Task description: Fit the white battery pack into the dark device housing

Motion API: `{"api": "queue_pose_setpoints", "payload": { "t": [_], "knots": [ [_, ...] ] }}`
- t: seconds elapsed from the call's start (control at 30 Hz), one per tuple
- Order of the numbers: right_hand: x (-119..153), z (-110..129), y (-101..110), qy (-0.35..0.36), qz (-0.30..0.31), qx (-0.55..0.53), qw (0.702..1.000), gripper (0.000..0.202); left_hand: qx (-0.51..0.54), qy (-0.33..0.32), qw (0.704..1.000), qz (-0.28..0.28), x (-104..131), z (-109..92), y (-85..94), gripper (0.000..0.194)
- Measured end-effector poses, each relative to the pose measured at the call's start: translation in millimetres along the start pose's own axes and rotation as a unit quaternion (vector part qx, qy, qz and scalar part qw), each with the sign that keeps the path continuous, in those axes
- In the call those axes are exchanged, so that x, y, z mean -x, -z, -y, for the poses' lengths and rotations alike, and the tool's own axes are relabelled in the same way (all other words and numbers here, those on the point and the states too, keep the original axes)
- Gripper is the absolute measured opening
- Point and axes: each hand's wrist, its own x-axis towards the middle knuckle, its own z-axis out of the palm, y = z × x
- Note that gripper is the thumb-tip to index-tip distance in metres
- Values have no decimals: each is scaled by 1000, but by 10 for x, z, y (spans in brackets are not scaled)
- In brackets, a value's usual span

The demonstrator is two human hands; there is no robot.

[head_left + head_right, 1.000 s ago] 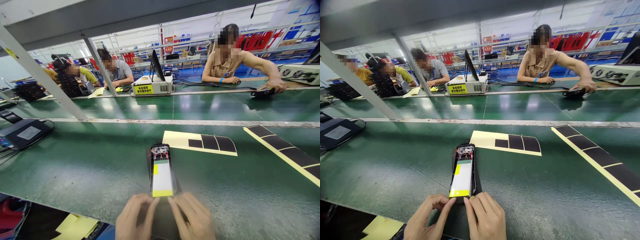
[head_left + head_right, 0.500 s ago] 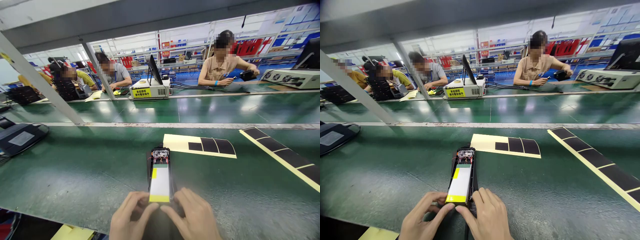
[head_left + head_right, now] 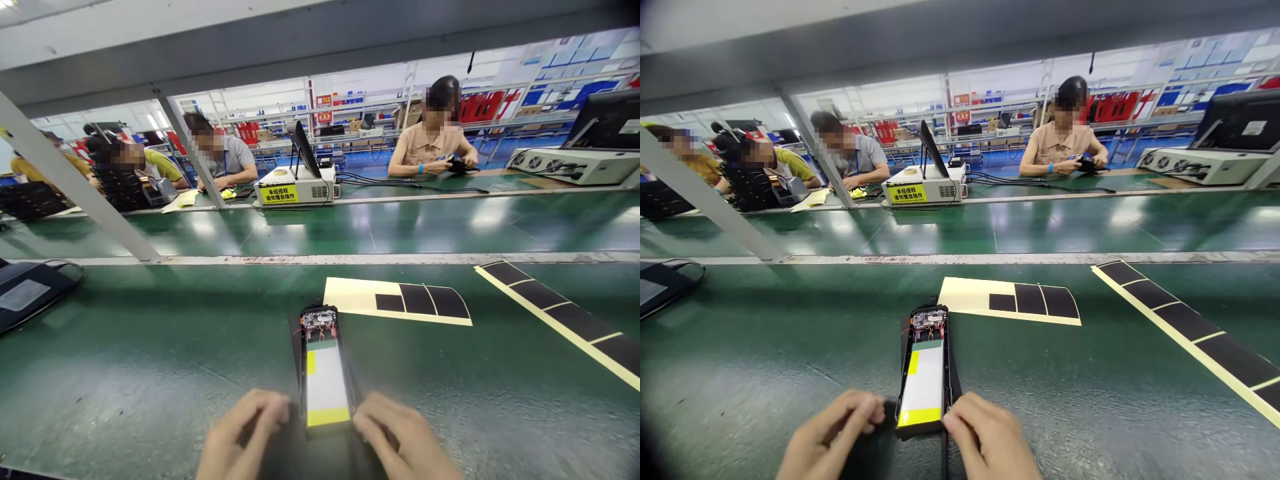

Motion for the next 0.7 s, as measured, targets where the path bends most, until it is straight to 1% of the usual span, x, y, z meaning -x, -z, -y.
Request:
{"api": "queue_pose_setpoints", "payload": {
  "t": [0.07,0.13,0.17,0.2,0.27,0.3,0.33,0.37,0.43,0.47,0.5,0.57,0.6,0.63,0.7],
  "knots": [
    [-110,102,34,-40,-28,-32,998,38,-6,43,998,-53,-288,-2,65,33],
    [-281,270,-59,-32,-79,0,996,28,-41,21,998,-49,-678,-49,36,43],
    [-378,363,-148,-14,-98,38,994,27,-49,4,998,-36,-883,-83,-8,42],
    [-473,449,-252,8,-102,85,991,35,-55,-15,998,-9,-1077,-117,-59,39],
    [-631,573,-444,27,-87,188,978,63,-62,-35,996,48,-1385,-167,-137,34],
    [-680,600,-502,27,-68,229,971,74,-67,-37,995,71,-1484,-174,-146,31],
    [-704,601,-521,24,-44,259,965,81,-73,-33,993,87,-1540,-165,-131,30],
    [-701,580,-499,16,-15,275,961,84,-78,-22,992,100,-1553,-140,-92,30],
    [-633,484,-352,2,38,280,959,81,-81,17,989,119,-1451,-60,23,32],
    [-579,420,-248,-2,57,279,959,78,-76,44,987,132,-1340,-14,81,35],
    [-521,351,-142,6,63,281,958,76,-64,71,985,143,-1192,28,127,40],
    [-419,216,30,54,53,300,951,77,-28,125,978,165,-816,86,164,43],
    [-381,155,83,85,41,313,945,80,-14,142,976,163,-607,101,158,42],
    [-352,102,112,115,30,328,937,84,-5,158,976,152,-399,107,142,40],
    [-323,26,116,169,18,361,917,99,13,192,971,139,-37,103,109,48]
  ]
}}
